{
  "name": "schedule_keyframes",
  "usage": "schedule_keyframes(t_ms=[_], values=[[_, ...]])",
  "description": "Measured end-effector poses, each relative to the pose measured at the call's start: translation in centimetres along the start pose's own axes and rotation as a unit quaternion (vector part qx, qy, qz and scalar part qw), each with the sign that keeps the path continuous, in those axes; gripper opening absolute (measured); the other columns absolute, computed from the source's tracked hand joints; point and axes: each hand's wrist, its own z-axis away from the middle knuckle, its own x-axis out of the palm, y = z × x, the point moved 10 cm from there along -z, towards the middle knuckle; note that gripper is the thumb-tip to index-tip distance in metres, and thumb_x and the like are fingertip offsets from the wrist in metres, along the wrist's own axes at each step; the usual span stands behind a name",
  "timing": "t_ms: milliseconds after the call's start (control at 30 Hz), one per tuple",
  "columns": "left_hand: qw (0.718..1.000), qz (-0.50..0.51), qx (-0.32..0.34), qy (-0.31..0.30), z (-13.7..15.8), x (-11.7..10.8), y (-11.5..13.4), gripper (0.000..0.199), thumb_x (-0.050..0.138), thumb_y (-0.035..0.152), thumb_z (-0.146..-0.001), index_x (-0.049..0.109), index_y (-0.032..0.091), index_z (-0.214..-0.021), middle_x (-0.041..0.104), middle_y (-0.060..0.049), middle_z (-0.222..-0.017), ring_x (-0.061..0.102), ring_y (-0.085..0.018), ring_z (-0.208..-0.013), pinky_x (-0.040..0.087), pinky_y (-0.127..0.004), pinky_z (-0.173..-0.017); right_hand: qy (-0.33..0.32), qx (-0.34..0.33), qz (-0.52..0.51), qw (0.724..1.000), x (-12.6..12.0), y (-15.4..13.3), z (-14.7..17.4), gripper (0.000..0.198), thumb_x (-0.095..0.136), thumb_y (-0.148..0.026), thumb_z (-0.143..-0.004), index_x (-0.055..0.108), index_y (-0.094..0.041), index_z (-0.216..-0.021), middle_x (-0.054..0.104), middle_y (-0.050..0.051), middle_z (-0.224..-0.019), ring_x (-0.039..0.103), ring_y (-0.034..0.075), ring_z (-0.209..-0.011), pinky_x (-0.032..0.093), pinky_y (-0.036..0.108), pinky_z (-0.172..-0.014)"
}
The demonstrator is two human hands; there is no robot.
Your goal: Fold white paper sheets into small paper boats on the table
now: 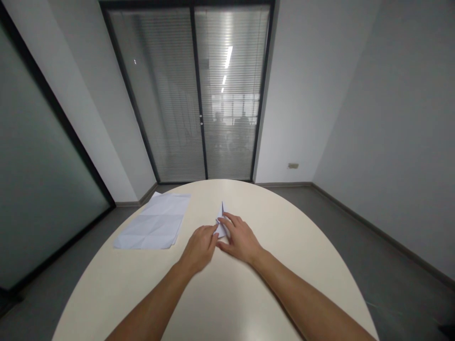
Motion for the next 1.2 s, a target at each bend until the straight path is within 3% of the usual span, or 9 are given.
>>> schedule_keyframes(t_ms=[100, 233, 533, 867, 1200], values=[[1.000, 0.004, 0.026, 0.005, 0.1, -0.1, 0.7, 0.038, 0.036, 0.029, -0.102, 0.058, 0.016, -0.130, 0.070, -0.011, -0.120, 0.063, -0.024, -0.111, 0.047, -0.043, -0.102, 0.002, 0.006, 0.010, 1.000, -0.1, 0.6, 0.0, 0.055, 0.066, -0.030, -0.085, 0.053, -0.021, -0.138, 0.049, 0.012, -0.146, 0.045, 0.027, -0.131, 0.039, 0.043, -0.110], [1.000, 0.005, 0.008, 0.013, 0.1, -0.1, 0.3, 0.037, 0.035, 0.030, -0.103, 0.059, 0.018, -0.128, 0.069, -0.011, -0.122, 0.064, -0.023, -0.111, 0.048, -0.042, -0.101, -0.008, 0.019, 0.041, 0.999, -0.2, 1.9, 0.0, 0.051, 0.059, -0.017, -0.086, 0.057, -0.022, -0.137, 0.050, 0.011, -0.146, 0.045, 0.025, -0.132, 0.038, 0.039, -0.110], [0.999, -0.044, -0.029, 0.011, 0.4, 0.6, -1.5, 0.038, 0.041, 0.030, -0.100, 0.058, 0.015, -0.130, 0.062, -0.013, -0.135, 0.055, -0.026, -0.127, 0.042, -0.046, -0.111, -0.050, 0.050, 0.127, 0.989, 0.1, 3.2, -0.1, 0.049, 0.047, -0.017, -0.095, 0.054, -0.031, -0.141, 0.050, 0.007, -0.149, 0.055, 0.024, -0.124, 0.043, 0.037, -0.104], [0.997, -0.053, -0.047, -0.004, 1.1, 0.6, -2.6, 0.040, 0.045, 0.032, -0.098, 0.059, 0.012, -0.130, 0.057, -0.016, -0.141, 0.051, -0.027, -0.133, 0.038, -0.047, -0.115, -0.068, 0.172, 0.158, 0.970, -1.9, 7.3, 0.4, 0.049, 0.042, -0.017, -0.096, 0.055, -0.031, -0.141, 0.053, 0.005, -0.147, 0.055, 0.024, -0.126, 0.048, 0.035, -0.098], [0.997, -0.053, -0.049, -0.007, 1.0, 0.0, -2.2, 0.039, 0.046, 0.031, -0.098, 0.059, 0.013, -0.130, 0.058, -0.017, -0.141, 0.051, -0.027, -0.133, 0.038, -0.047, -0.115, -0.104, 0.270, 0.203, 0.935, -4.9, 11.4, 0.7, 0.050, 0.034, -0.016, -0.099, 0.056, -0.032, -0.140, 0.061, 0.012, -0.137, 0.070, 0.027, -0.103, 0.053, 0.039, -0.086]])
